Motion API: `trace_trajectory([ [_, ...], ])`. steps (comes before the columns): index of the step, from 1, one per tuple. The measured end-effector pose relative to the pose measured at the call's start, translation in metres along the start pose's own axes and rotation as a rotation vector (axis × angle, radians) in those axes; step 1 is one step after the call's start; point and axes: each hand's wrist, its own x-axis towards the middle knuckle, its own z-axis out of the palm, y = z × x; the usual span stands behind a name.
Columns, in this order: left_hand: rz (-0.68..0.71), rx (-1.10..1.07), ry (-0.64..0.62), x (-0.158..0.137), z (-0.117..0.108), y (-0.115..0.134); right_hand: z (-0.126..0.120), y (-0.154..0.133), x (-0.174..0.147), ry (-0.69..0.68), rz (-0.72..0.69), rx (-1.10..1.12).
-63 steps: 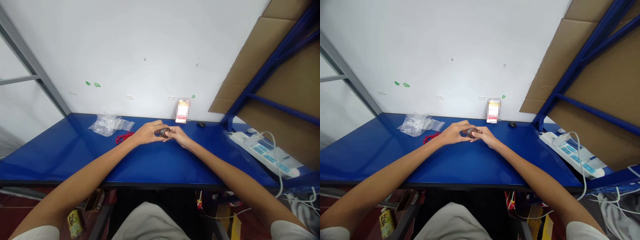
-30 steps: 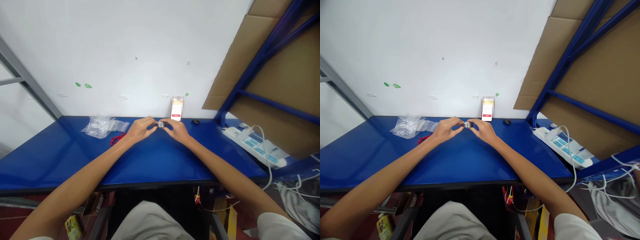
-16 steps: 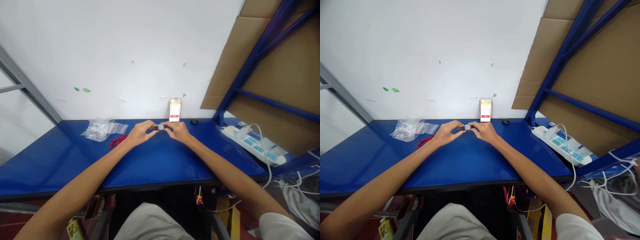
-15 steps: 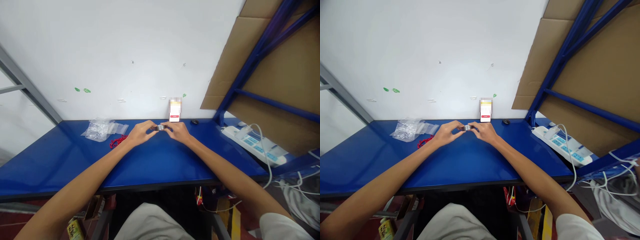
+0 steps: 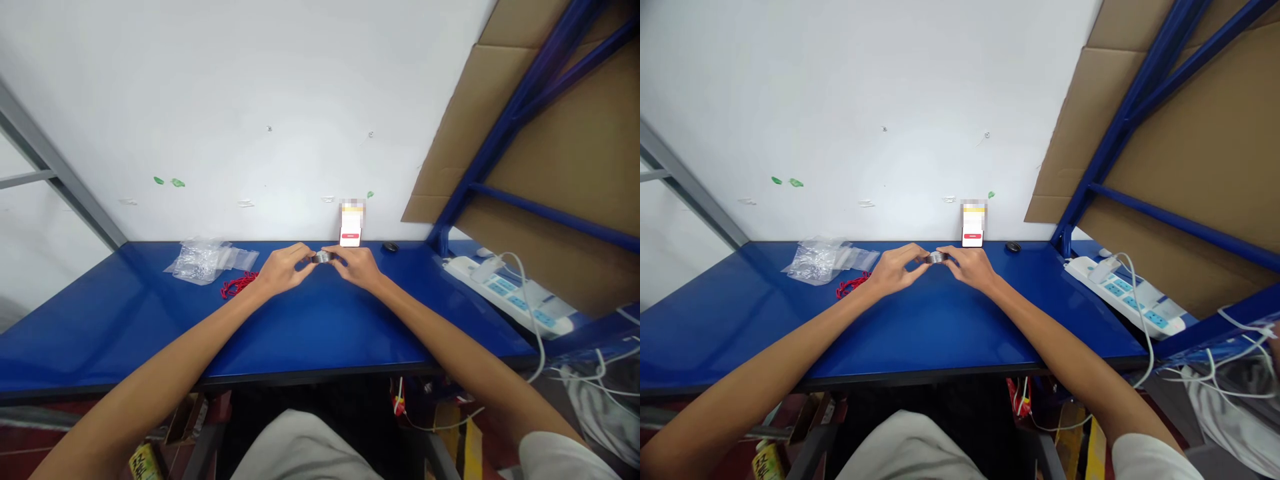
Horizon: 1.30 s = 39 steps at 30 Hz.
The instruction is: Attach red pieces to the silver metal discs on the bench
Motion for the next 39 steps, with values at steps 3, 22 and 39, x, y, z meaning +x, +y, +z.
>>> trace_trajectory([
  [3,-0.005,-0.003,0.022,0.000,0.000,0.000,0.002,0.000,-0.001,0.004,0.020,0.018],
  [22,-0.103,-0.089,-0.051,-0.006,0.008,-0.006,0.005,-0.002,-0.002,-0.058,-0.012,-0.033],
  [39,-0.244,-0.144,-0.135,-0.006,0.010,-0.004,0.006,0.005,0.001,-0.040,-0.033,-0.029],
])
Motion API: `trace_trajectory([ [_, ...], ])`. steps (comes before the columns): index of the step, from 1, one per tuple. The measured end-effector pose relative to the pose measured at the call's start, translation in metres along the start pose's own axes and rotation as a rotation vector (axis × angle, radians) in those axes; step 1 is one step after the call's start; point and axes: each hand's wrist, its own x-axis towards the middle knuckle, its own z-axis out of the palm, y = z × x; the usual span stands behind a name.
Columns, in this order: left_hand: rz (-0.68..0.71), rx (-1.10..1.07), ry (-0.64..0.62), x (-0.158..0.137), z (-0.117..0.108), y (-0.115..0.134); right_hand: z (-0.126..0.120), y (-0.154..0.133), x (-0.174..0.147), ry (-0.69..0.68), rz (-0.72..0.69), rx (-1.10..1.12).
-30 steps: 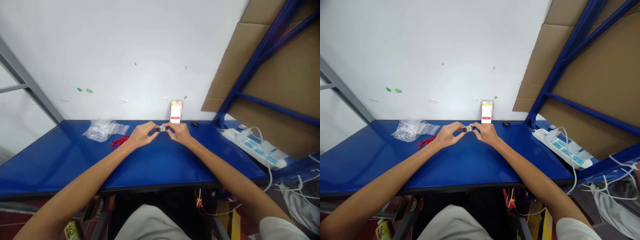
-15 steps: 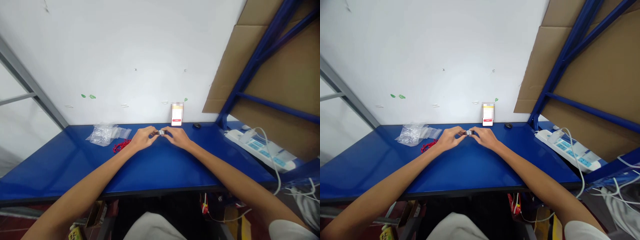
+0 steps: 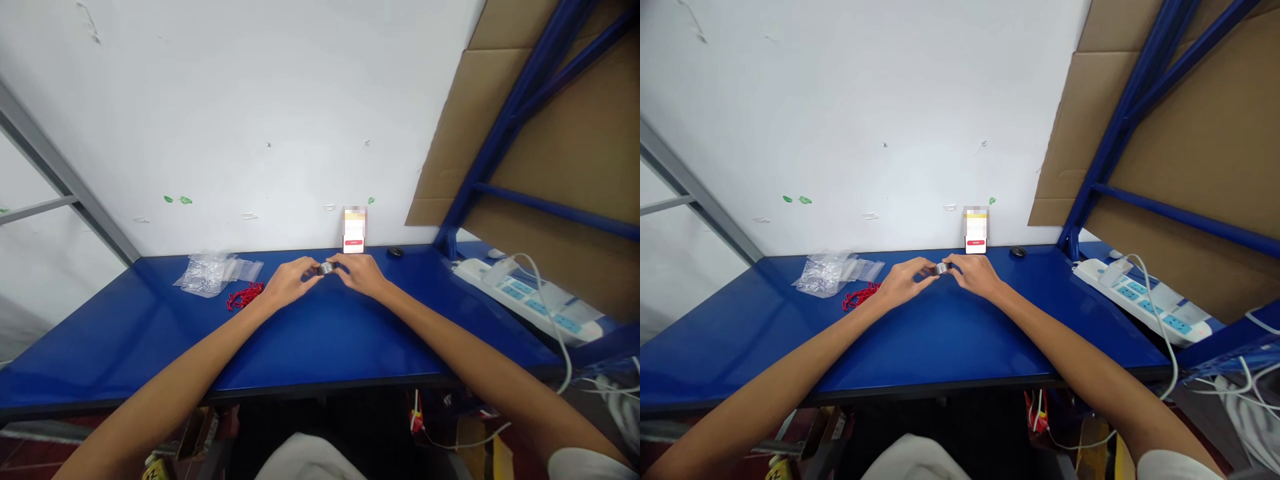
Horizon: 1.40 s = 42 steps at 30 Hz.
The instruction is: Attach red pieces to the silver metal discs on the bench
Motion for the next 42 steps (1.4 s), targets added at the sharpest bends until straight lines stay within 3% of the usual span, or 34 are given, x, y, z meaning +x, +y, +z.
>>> trace_trajectory([
  [4,-0.056,-0.018,0.036,0.001,0.001,-0.001,-0.002,-0.001,0.000,-0.017,-0.036,-0.006],
  [12,-0.114,-0.075,-0.083,0.004,0.001,-0.001,0.007,-0.001,-0.003,-0.024,0.015,-0.023],
  [18,-0.288,-0.571,-0.254,0.007,-0.001,0.001,0.016,-0.001,-0.006,0.056,-0.238,-0.068],
  [22,-0.406,-0.853,-0.357,0.009,-0.007,0.003,0.014,-0.007,-0.004,0.098,-0.325,-0.110],
  [26,-0.609,-1.082,-0.400,0.011,-0.014,-0.001,0.009,-0.008,-0.003,0.096,-0.321,-0.095],
  [30,-0.787,-1.221,-0.461,0.011,-0.012,-0.007,0.004,-0.006,-0.004,0.007,-0.213,-0.036],
  [33,-0.788,-1.279,-0.413,0.011,-0.004,-0.007,0.001,-0.007,-0.003,-0.031,-0.151,0.036],
  [37,-0.775,-1.234,-0.225,0.012,0.006,-0.003,-0.002,-0.010,0.003,-0.033,-0.117,0.051],
  [42,-0.771,-1.175,-0.085,0.013,0.011,-0.002,-0.001,-0.006,0.005,-0.069,-0.029,0.146],
])
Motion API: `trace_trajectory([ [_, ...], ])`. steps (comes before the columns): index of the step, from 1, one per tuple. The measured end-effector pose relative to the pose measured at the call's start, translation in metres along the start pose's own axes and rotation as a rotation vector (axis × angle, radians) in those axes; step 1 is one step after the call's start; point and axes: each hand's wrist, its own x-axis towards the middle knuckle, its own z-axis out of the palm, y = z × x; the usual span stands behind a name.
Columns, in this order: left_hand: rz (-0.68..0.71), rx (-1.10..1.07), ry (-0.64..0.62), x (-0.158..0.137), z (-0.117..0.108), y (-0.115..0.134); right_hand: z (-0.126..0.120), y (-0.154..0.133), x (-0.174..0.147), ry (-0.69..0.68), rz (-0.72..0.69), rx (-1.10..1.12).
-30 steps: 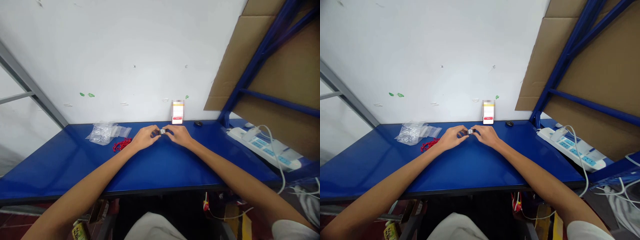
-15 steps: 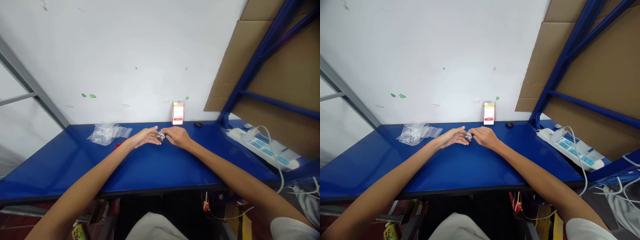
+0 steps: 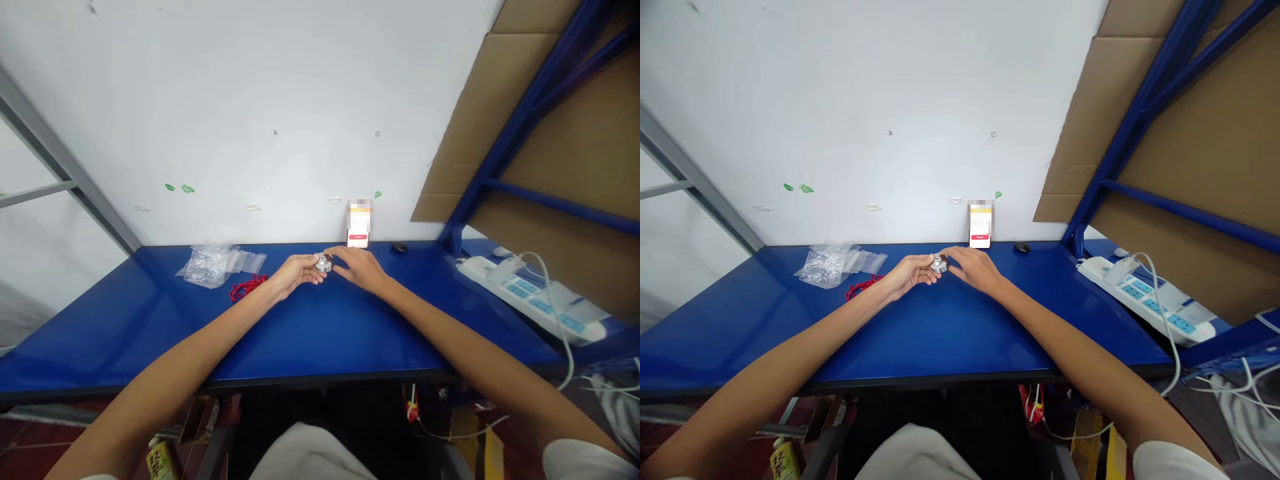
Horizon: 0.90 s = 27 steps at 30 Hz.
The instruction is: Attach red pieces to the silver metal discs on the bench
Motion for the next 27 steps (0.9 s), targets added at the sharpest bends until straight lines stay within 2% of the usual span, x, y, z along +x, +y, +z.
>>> trace_trajectory([
  [2,0.030,0.005,0.049,0.001,-0.001,0.000,0.003,0.005,0.000,0.025,0.119,0.144],
  [4,0.055,0.015,0.082,0.001,-0.002,0.000,0.009,0.010,0.000,0.043,0.265,0.389],
  [7,0.096,0.020,0.091,0.001,-0.002,-0.001,0.018,0.012,0.003,-0.031,0.476,0.799],
  [9,0.111,0.022,0.078,0.001,-0.001,-0.002,0.023,0.009,0.004,-0.096,0.570,0.951],
  [11,0.112,0.043,0.060,0.000,0.001,-0.004,0.026,0.003,0.005,-0.117,0.608,0.989],
  [16,0.091,0.102,0.057,-0.002,0.004,-0.007,0.024,-0.007,0.006,-0.064,0.639,0.997],
  [27,0.069,0.061,-0.040,-0.004,0.004,-0.007,0.022,-0.006,0.005,-0.045,0.669,0.994],
])
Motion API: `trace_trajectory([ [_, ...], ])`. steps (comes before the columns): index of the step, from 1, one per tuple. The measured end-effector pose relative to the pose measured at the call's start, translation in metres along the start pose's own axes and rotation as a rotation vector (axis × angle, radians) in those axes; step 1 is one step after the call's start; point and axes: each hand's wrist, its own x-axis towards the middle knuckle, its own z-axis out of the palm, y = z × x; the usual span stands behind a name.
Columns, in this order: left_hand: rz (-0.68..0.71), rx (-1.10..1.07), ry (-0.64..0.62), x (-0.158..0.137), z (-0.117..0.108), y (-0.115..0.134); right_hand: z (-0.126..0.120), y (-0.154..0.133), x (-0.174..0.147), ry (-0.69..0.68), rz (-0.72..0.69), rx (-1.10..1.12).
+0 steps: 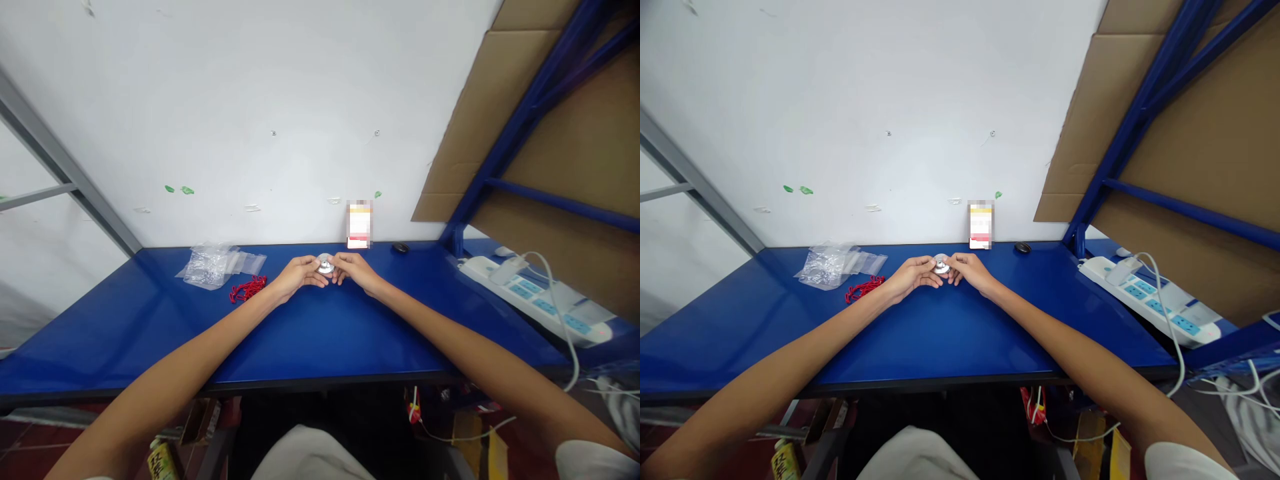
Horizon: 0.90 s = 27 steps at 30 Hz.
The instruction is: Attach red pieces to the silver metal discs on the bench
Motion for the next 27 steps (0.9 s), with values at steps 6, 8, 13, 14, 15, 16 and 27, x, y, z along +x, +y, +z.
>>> trace_trajectory([
  [6,0.037,0.060,0.019,-0.0014,0.0006,0.0018,-0.0041,0.0007,0.0007,-0.036,-0.020,0.010],
  [8,0.040,0.079,0.031,-0.0012,0.0009,0.0024,-0.0040,0.0014,0.0012,-0.027,-0.021,0.010],
  [13,0.036,0.128,0.029,-0.0009,0.0011,0.0019,-0.0021,0.0015,0.0015,-0.023,-0.024,-0.002],
  [14,0.034,0.122,0.008,-0.0010,0.0012,0.0014,-0.0018,0.0011,0.0014,-0.026,-0.028,-0.005],
  [15,0.033,0.108,-0.012,-0.0010,0.0014,0.0009,-0.0017,0.0007,0.0013,-0.028,-0.033,-0.007],
  [16,0.033,0.091,-0.029,-0.0011,0.0016,0.0004,-0.0016,0.0002,0.0013,-0.024,-0.037,-0.009],
  [27,0.034,0.025,-0.024,-0.0013,0.0033,-0.0030,-0.0029,-0.0011,0.0019,-0.005,-0.014,-0.005],
])
